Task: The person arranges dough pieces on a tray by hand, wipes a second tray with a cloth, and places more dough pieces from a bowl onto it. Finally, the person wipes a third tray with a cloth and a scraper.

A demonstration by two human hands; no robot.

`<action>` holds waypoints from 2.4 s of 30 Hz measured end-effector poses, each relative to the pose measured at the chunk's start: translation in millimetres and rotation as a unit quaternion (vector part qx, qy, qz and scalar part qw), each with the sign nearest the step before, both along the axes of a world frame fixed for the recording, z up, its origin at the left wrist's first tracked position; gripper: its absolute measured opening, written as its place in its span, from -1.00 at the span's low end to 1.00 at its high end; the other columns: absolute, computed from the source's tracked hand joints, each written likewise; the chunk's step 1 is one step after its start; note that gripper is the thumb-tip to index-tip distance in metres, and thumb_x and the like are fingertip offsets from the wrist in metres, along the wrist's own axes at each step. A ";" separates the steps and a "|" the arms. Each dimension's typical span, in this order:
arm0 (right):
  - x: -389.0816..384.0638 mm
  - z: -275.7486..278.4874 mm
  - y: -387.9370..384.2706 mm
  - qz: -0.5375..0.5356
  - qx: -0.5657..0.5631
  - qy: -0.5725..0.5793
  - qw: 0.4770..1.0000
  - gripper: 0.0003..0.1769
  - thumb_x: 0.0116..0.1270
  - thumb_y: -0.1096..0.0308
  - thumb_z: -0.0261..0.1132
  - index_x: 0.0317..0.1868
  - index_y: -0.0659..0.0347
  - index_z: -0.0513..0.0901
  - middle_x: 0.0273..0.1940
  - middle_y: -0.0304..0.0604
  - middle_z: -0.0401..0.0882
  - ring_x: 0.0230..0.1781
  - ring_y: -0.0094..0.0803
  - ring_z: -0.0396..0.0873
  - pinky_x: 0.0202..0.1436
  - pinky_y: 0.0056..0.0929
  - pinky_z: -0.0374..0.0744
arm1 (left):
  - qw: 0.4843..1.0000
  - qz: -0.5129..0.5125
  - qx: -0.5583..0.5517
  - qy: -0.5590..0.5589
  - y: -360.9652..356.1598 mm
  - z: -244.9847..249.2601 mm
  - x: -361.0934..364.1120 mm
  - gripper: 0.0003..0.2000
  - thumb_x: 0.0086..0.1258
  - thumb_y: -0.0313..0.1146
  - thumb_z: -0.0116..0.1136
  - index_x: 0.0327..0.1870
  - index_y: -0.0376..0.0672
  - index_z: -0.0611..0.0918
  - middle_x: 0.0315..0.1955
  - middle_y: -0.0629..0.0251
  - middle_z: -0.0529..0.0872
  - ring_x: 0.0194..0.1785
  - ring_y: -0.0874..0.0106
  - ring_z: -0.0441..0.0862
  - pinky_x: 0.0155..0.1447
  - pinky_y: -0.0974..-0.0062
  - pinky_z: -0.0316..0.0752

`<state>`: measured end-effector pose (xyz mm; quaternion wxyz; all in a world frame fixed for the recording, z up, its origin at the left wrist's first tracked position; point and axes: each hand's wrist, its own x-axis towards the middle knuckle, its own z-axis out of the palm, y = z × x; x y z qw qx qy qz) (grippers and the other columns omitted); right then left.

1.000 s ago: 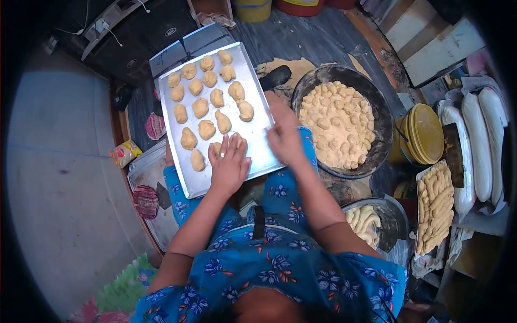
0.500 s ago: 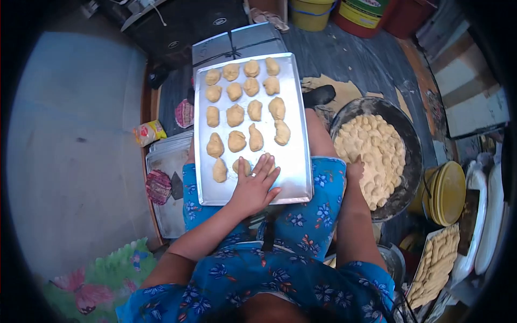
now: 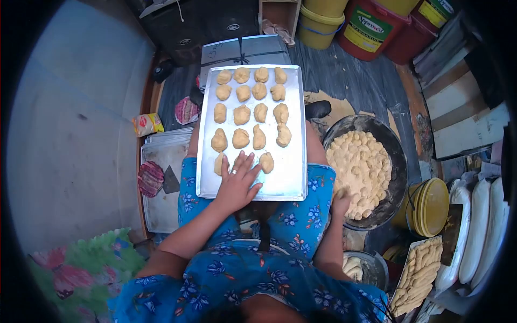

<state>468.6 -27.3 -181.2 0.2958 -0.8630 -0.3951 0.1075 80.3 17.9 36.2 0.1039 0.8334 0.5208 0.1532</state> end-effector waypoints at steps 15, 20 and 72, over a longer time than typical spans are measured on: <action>-119.6 210.5 69.5 0.204 0.371 0.278 0.862 -0.61 0.26 0.56 0.20 0.13 0.34 0.55 0.04 -0.12 0.54 0.01 -0.33 0.55 0.13 -0.36 0.53 | 0.995 0.086 0.041 -0.039 2.3 2.4 -40.6 -0.47 0.29 -0.17 0.24 0.28 -0.11 0.51 0.29 0.12 0.47 0.49 0.10 0.22 0.52 -0.22 -0.33; -182.1 205.8 65.2 0.374 0.124 0.096 0.914 -0.60 0.16 0.46 0.32 0.06 0.27 0.62 -0.13 0.12 0.56 -0.12 0.00 0.61 -0.03 -0.23 0.58 | 0.996 0.081 0.006 -0.041 10.8 -0.2 -39.0 -0.45 0.31 -0.12 0.22 0.32 -0.07 0.49 0.27 0.13 0.51 0.47 0.11 0.26 0.52 -0.22 -0.35; -235.0 214.5 31.3 0.505 -0.028 -0.220 0.834 -0.28 0.40 0.04 0.16 0.51 0.05 0.22 0.51 -0.05 0.16 0.57 -0.02 0.00 0.40 0.60 -0.26 | 0.995 0.070 0.044 -0.051 -1.3 -18.5 -39.1 -0.65 0.28 -0.33 0.20 0.11 0.00 0.66 0.19 0.21 0.58 0.35 0.19 0.43 0.48 -0.13 -0.04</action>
